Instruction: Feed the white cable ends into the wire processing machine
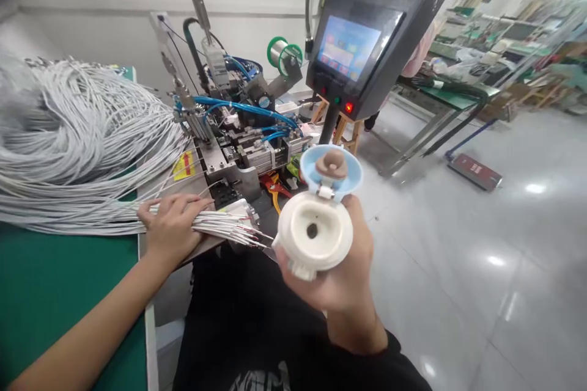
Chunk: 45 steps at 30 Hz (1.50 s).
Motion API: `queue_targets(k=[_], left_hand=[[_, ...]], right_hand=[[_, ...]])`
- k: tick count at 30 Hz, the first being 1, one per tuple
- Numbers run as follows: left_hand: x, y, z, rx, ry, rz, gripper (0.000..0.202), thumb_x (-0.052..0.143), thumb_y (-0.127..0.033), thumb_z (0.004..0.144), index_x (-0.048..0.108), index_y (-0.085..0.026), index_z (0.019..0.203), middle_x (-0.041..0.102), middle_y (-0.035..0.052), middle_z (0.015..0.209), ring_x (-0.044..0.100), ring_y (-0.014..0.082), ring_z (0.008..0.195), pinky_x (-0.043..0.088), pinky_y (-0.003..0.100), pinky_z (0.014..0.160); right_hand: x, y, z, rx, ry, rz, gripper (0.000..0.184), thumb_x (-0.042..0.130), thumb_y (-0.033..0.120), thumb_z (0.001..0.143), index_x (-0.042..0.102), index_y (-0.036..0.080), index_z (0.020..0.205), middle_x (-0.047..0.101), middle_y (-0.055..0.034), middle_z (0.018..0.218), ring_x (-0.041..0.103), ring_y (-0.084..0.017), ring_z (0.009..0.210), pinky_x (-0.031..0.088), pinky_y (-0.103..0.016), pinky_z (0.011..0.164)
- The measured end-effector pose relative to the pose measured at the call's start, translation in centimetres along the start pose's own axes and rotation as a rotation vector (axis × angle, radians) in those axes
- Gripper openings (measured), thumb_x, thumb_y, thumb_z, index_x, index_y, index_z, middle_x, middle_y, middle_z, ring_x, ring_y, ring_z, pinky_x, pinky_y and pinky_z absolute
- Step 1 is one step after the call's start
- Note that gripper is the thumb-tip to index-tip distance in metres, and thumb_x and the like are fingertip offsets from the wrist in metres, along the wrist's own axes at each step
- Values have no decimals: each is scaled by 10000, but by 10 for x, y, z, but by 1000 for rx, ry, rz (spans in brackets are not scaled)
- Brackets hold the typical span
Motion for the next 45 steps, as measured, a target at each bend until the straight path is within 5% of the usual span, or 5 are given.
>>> queue_targets(k=[9, 16, 28, 37, 45], left_hand=[[3, 2, -2, 37, -46, 35, 317, 519, -92, 805, 672, -249, 1035, 676, 24, 857, 617, 231, 859, 206, 473, 944], [6, 3, -2, 40, -43, 44, 256, 535, -143, 851, 665, -260, 1038, 668, 8, 825, 627, 215, 828, 197, 468, 954], [5, 0, 2, 58, -68, 47, 183, 544, -206, 895, 669, -252, 1021, 669, -5, 780, 638, 195, 764, 231, 456, 940], [4, -1, 3, 59, -86, 27, 190, 531, -196, 907, 678, -248, 1014, 695, -4, 814, 649, 185, 766, 224, 445, 963], [4, -1, 3, 57, -84, 32, 188, 544, -206, 908, 675, -257, 1034, 700, -1, 812, 643, 177, 787, 225, 447, 975]], right_hand=[[-15, -91, -3, 130, -261, -208, 562, 817, 368, 545, 534, 209, 1003, 609, -12, 877, 603, -213, 765, 492, -373, 696], [-17, -164, 7, 259, -347, -259, 612, 823, 402, 524, 532, 192, 1020, 618, -22, 907, 605, -224, 818, 480, -382, 754], [8, -289, 68, 384, -429, -193, 641, 805, 406, 493, 475, 179, 993, 594, -47, 961, 598, -251, 905, 468, -414, 840], [25, -329, 121, 404, -450, -159, 630, 813, 330, 485, 430, 186, 964, 592, -66, 999, 600, -257, 958, 457, -413, 875], [39, -350, 135, 412, -418, -181, 634, 787, 350, 522, 398, 182, 993, 578, -92, 1058, 574, -257, 1016, 433, -411, 906]])
Point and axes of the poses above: each hand's wrist, its own z-axis towards the middle knuckle, its own x-axis out of the palm, y = z × x, the point moved 1 cm from there along z, towards the middle knuckle
